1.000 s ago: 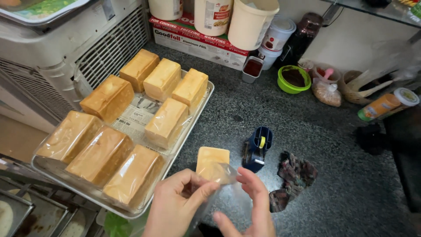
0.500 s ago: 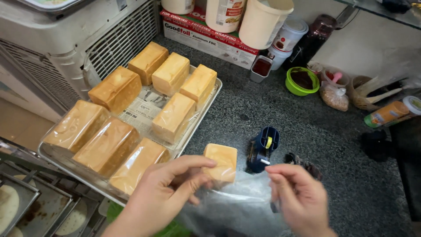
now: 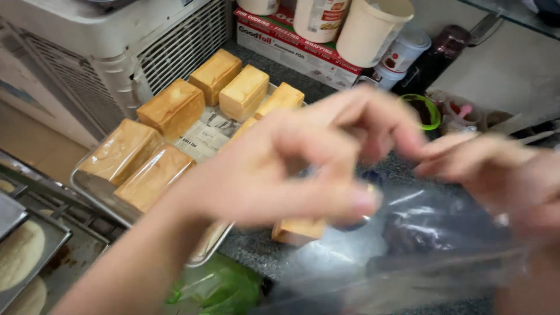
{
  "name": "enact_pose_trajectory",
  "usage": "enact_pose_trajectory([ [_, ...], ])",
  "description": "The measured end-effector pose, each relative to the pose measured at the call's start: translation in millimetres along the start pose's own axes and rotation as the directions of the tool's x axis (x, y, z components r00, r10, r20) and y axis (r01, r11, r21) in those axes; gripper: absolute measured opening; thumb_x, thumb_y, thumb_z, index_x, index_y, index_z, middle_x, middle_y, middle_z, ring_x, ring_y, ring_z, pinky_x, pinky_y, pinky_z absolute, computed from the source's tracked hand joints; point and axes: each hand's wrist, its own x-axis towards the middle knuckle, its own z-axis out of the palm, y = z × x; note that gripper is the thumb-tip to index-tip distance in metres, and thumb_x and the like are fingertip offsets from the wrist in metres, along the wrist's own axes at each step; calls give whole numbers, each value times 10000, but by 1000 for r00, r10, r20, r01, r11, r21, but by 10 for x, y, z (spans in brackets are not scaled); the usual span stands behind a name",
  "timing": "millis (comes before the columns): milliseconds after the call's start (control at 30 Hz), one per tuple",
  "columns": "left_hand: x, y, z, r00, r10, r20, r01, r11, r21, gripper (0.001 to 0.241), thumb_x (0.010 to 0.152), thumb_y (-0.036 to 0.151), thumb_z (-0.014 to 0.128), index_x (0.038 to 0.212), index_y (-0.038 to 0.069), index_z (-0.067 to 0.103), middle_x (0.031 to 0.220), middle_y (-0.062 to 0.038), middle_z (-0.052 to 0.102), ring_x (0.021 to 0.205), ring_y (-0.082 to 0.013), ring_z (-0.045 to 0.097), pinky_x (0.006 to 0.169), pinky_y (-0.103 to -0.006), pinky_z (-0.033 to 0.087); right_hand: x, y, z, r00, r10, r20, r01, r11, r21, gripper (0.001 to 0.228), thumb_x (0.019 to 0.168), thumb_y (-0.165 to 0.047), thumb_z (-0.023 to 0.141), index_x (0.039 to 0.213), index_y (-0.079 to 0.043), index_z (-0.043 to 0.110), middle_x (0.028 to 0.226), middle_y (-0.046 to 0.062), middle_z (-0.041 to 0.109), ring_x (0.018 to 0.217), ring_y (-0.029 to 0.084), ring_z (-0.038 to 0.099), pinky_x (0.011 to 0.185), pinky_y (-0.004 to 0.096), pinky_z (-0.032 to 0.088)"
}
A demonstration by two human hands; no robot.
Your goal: The person wraps individual loaves of bread in clear plastic bags and seals them with tape. They place each wrapped loaf onto a metal tray that already holds several wrapped loaves. The process is repeated for multiple loaves.
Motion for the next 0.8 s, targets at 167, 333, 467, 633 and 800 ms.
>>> enact_pose_trajectory([
  [167,440,-822,296,914,-3,-407,-263,759,-596,268,912,163,717,667,127,612,924,18,646,724,-59,441,696,-197,290,-340,1602,-58,746,-373,-552,596,743,304,512,1142,-557,510,1551,-295,673,1541,-8,630,1531,333,507,1471,564,273],
  [333,-22,-2117,318,631,-433,-644,-448,474,-758,136,988,120,681,894,71,596,851,-42,560,812,-164,539,817,-300,415,-130,1403,1055,551,669,-499,563,144,814,406,1051,-294,692,680,-129,670,775,54,694,1051,268,706,1224,479,417],
  [467,-1118,-2548,522,364,-858,-362,-313,253,-915,445,1041,322,664,664,226,448,602,104,304,470,-53,267,428,-207,173,-615,1496,1881,464,833,-302,323,158,933,516,1065,-256,594,578,-114,502,536,17,440,668,191,532,724,361,400],
  [633,-1958,-2651,1007,276,-928,-251,55,276,-960,303,1104,431,599,947,175,641,694,56,424,460,-62,327,402,-194,228,-1518,1728,2486,504,818,-276,-137,392,910,413,1118,-251,461,819,0,595,545,125,456,712,358,578,739,484,460],
  [800,-2270,-3069,1172,192,-871,-452,163,482,-861,219,1035,277,701,1083,67,737,876,-107,681,492,-189,554,427,-308,423,-1700,2101,2587,461,817,-347,-233,489,841,383,1097,-253,541,895,55,646,545,221,547,758,432,667,836,494,529],
])
